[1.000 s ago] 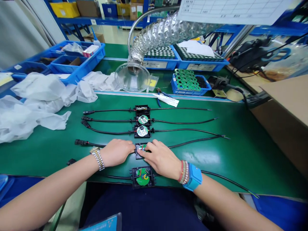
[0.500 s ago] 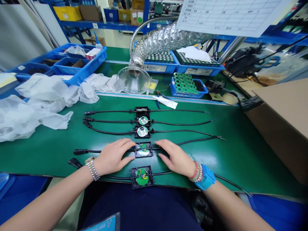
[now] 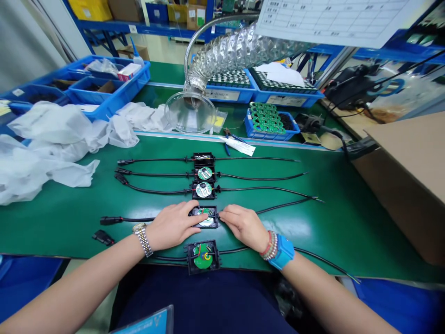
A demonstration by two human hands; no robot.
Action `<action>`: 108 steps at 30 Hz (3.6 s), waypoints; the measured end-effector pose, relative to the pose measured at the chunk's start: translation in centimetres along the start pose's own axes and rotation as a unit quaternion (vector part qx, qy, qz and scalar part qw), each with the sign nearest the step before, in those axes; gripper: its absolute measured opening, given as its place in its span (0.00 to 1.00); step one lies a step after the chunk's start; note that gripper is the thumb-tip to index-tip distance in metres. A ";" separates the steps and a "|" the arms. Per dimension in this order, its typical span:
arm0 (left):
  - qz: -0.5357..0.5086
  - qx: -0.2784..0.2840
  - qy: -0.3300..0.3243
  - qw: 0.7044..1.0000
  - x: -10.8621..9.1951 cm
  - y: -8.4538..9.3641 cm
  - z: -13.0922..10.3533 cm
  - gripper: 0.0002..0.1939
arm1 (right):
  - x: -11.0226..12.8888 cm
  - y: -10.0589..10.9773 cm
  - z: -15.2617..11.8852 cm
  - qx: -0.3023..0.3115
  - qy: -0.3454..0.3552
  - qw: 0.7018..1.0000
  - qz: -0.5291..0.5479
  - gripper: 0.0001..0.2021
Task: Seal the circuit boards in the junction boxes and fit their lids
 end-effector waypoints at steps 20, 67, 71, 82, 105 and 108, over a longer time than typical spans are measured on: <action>-0.079 -0.012 0.166 0.983 7.2 1.5 2.5 0.11 | -5.3 1.5 4.5 -0.002 -0.098 0.993 -0.059 0.09; 0.052 -0.003 -0.107 0.993 1.2 -0.3 1.3 0.17 | 2.2 1.2 2.6 0.045 0.061 0.978 -0.193 0.11; 0.058 0.011 -0.098 0.993 1.2 -0.4 1.5 0.17 | 1.4 1.3 3.5 0.044 0.061 0.978 -0.193 0.12; 0.047 -0.003 -0.089 0.995 1.2 -0.4 1.4 0.16 | 1.8 1.2 4.2 0.034 0.176 0.961 -0.213 0.14; -0.002 0.015 -0.155 0.988 1.3 -0.2 1.4 0.16 | -0.9 -1.9 3.0 0.173 0.004 0.978 -0.114 0.09; -0.011 0.019 -0.154 0.988 1.3 -0.5 1.5 0.17 | -1.2 -2.2 3.1 0.150 0.017 0.986 -0.067 0.12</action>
Point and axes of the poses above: each hand's wrist, its own z-axis towards the middle knuckle, its own y-axis out of the back of the hand, x = y × z, the point moved 9 cm from there along z, towards the middle knuckle, and after that the axes turned 2 degrees about -z, right-handed, at the moved point
